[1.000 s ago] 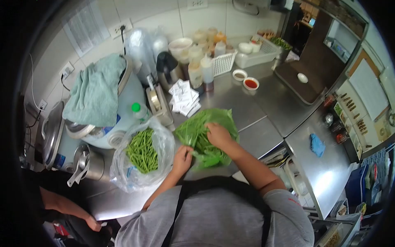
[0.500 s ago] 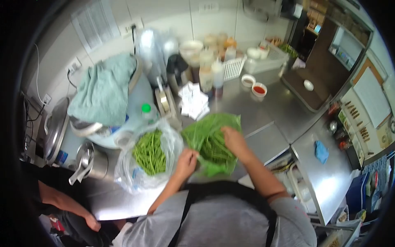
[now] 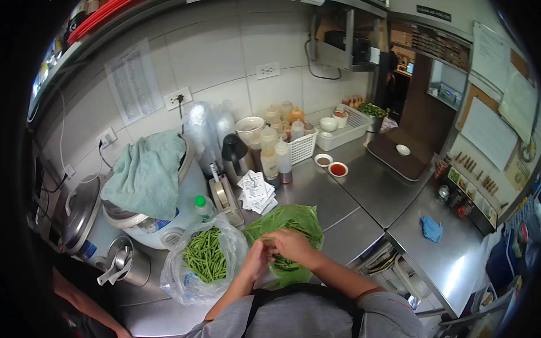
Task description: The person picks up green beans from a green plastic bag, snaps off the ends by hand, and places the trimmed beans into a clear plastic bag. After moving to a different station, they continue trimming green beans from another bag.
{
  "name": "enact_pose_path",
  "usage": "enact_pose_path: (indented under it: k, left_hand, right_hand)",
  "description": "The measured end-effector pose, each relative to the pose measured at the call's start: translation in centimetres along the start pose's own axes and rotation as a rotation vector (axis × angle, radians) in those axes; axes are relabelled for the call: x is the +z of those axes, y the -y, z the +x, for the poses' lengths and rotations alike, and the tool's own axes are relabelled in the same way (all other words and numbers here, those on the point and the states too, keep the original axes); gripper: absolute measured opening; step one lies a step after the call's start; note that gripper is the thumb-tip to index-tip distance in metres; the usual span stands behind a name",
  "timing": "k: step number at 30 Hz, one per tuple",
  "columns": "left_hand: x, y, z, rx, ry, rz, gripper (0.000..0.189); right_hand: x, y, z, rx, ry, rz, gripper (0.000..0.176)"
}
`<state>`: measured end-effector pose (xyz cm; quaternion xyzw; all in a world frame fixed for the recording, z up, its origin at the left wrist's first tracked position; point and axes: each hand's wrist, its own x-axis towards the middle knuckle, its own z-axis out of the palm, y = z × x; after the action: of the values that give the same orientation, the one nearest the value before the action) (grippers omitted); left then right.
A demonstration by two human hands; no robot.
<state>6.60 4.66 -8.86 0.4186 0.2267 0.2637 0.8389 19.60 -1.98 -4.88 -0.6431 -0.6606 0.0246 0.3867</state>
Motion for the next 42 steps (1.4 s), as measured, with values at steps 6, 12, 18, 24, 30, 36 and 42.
enact_pose_path:
  k: [6, 12, 18, 24, 30, 36, 42]
  left_hand:
    - [-1.0, 2.0, 1.6, -0.053, -0.05, -0.245, 0.022]
    - [-2.8, 2.7, 2.0, -0.187, 0.084, -0.363, 0.022]
    - [-2.3, 3.4, 1.9, -0.33, 0.189, -0.409, 0.029]
    - [-2.0, 1.4, 0.8, -0.194, 0.119, -0.537, 0.026]
    - [-1.1, 0.8, 0.4, 0.03, -0.15, -0.399, 0.02]
    - [-0.5, -1.1, -1.1, -0.067, 0.092, 0.25, 0.018]
    - [-0.2, -1.5, -2.1, -0.107, 0.102, 0.399, 0.018]
  right_hand:
    - [0.6, 0.5, -2.2, -0.004, 0.125, 0.134, 0.022]
    - [-0.2, 0.8, -1.1, 0.073, -0.044, 0.216, 0.023]
    - [0.8, 2.0, -1.9, -0.045, 0.103, 0.445, 0.021]
    - [1.6, 1.9, -2.1, 0.028, 0.038, 0.456, 0.023]
    - [1.7, 1.5, -1.7, 0.063, 0.083, 0.517, 0.02]
    - [-0.6, 2.6, -0.8, 0.041, -0.083, 0.26, 0.025]
    - [0.0, -0.2, -1.8, 0.03, 0.024, 0.161, 0.017]
